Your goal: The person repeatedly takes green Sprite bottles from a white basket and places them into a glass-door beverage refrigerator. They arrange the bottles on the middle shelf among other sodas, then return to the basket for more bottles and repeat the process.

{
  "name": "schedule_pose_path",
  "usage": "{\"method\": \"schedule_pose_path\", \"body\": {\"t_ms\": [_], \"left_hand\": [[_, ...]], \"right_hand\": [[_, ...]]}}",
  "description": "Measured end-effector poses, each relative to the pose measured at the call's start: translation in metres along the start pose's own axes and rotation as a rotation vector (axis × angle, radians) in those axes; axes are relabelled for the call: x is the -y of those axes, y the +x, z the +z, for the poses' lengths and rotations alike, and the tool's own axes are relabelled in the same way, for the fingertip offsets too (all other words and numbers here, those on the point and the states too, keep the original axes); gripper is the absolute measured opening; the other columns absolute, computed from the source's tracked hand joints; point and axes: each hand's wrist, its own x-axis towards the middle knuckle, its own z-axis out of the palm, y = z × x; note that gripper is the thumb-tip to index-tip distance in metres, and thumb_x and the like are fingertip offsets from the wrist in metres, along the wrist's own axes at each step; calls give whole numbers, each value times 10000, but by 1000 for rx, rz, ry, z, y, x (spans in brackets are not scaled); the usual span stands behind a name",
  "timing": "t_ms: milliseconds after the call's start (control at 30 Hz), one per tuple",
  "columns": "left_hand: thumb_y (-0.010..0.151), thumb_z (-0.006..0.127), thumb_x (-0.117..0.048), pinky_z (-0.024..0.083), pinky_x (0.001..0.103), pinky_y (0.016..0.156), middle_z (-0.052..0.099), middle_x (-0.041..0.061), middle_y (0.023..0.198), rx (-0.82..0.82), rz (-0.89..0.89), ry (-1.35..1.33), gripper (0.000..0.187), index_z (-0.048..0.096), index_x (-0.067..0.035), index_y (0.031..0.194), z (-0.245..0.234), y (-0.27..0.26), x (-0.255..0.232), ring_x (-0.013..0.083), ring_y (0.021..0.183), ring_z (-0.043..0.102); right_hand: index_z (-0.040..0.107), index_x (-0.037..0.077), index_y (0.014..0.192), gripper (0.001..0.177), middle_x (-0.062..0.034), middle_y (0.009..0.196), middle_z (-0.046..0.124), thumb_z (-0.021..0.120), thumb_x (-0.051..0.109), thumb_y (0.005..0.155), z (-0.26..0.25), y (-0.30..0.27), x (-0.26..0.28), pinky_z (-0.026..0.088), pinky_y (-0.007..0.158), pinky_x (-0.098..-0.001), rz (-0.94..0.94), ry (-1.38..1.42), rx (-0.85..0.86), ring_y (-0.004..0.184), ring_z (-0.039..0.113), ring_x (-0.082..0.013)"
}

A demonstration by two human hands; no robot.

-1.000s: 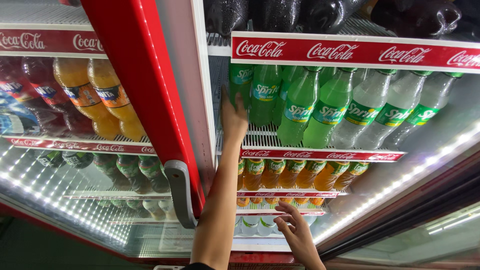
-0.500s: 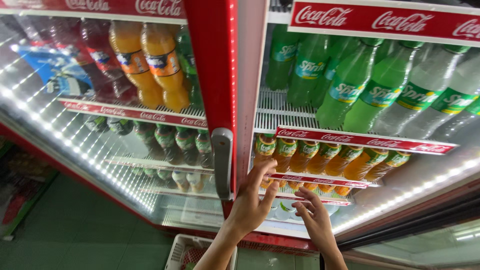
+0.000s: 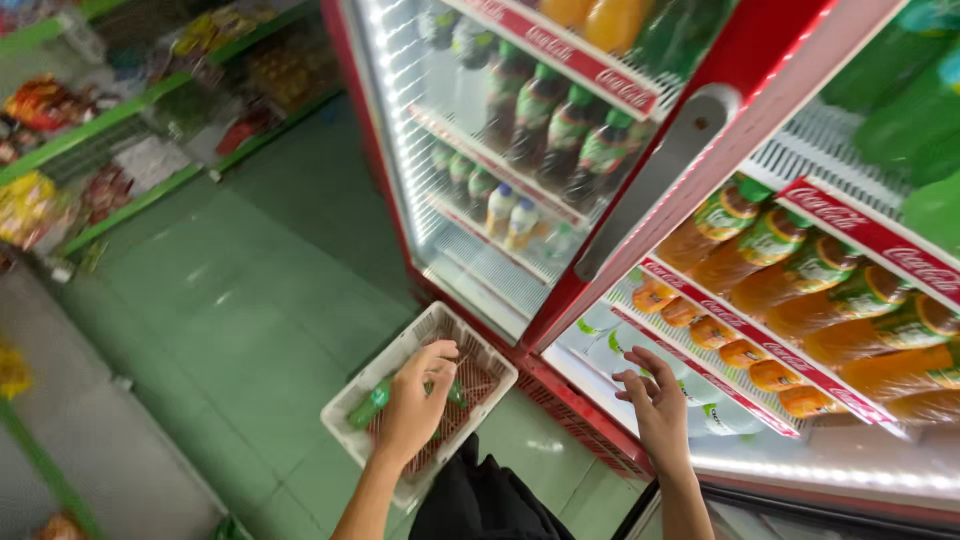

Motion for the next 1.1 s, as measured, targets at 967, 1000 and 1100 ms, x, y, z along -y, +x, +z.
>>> {"method": "schedule_pose_path", "body": {"t_ms": [967,1000,1100], "left_hand": [[996,594,-244,548,308,806,765,100,1146,-641,-416,-85,337,645,-44,1262,-119,-307,136,186,1017,734],[991,597,-245,544,311,788,769,98,1140,-629,-414,-81,336,647,-44,1256,-123,-312,137,187,1007,733],[1010,588,-255,543,304,801,769,93,1132,-619,-441,-62,326,651,-48,1254,-139,-325,143,175,1013,731]], "right_hand": [[569,-5,1365,445,-121,1298,646,630,212,981,169,-140,-49,581,802,-312,-3,-41,603,1054,674,-177],[570,-8,1365,442,-128,1268,653,630,209,984,173,-148,-50,588,800,-316,-3,-64,604,1054,675,-181],[572,-13,1370,446,-134,1223,657,632,201,983,184,-169,-52,590,798,-323,2,-76,607,1057,680,-190]]}}
